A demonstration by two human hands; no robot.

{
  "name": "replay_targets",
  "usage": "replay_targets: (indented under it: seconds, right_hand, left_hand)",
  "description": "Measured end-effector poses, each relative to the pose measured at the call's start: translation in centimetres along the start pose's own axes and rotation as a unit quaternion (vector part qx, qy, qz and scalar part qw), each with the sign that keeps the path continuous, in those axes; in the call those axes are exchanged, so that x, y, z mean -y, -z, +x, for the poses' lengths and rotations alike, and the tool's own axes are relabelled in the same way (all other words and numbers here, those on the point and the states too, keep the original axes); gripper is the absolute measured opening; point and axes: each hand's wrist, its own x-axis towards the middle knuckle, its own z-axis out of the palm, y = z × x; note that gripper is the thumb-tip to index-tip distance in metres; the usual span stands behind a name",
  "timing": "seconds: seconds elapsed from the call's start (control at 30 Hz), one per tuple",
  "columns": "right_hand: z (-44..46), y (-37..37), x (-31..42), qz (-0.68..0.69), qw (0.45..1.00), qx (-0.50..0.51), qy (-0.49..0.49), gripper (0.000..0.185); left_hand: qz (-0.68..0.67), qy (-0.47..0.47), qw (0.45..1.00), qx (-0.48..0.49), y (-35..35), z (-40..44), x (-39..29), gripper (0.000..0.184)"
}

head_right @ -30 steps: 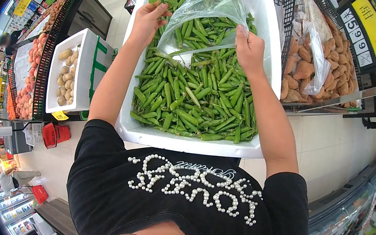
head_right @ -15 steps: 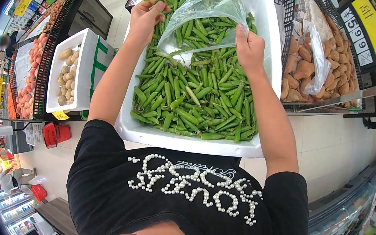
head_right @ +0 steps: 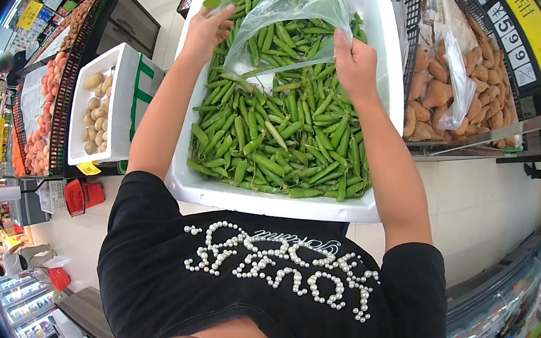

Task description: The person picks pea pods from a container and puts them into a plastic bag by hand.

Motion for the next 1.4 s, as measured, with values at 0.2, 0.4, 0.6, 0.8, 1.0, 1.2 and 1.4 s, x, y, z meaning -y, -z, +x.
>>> replay_targets:
  seconds: [0.2, 0.4, 0.6, 0.8, 1.0, 1.2, 1.4]
  right_hand:
    - [-0.1, 0.2, 0.2, 0.009, 1.000, -0.002, -0.005, 0.045]
    - [-0.1, 0.6, 0.8, 0.000, 1.000, -0.005, -0.016, 0.047]
    - [-0.1, 0.3, 0.5, 0.003, 1.000, -0.002, -0.014, 0.048]
    - [-1.6, -1.5, 1.2, -0.033, 0.991, 0.120, -0.051, 0.040]
    - [-3.3, -5.4, 1.6, -0.307, 0.870, 0.384, -0.033, 0.037]
    - [-5.0, -9.6, -0.5, -0.328, 0.895, 0.301, 0.027, 0.032]
    - [-5.1, -9.4, 0.2, -0.212, 0.941, 0.252, 0.077, 0.021]
  left_hand:
    - [0.092, -0.078, 0.992, 0.018, 0.3, 0.9, 1.0, 0.071]
    - [0.296, -0.325, 0.894, 0.086, -2.9, -2.0, 0.8, 0.067]
    - [0.489, -0.453, 0.743, 0.055, -3.5, -2.2, 3.0, 0.046]
    - [0.317, -0.388, 0.864, -0.057, -2.4, -0.9, 2.1, 0.020]
    - [0.312, -0.371, 0.874, -0.005, -2.6, -2.0, 1.9, 0.022]
    - [0.261, -0.428, 0.864, 0.048, -3.3, -2.1, 1.2, 0.020]
    - [0.281, -0.423, 0.860, 0.052, -2.9, -2.0, 0.7, 0.020]
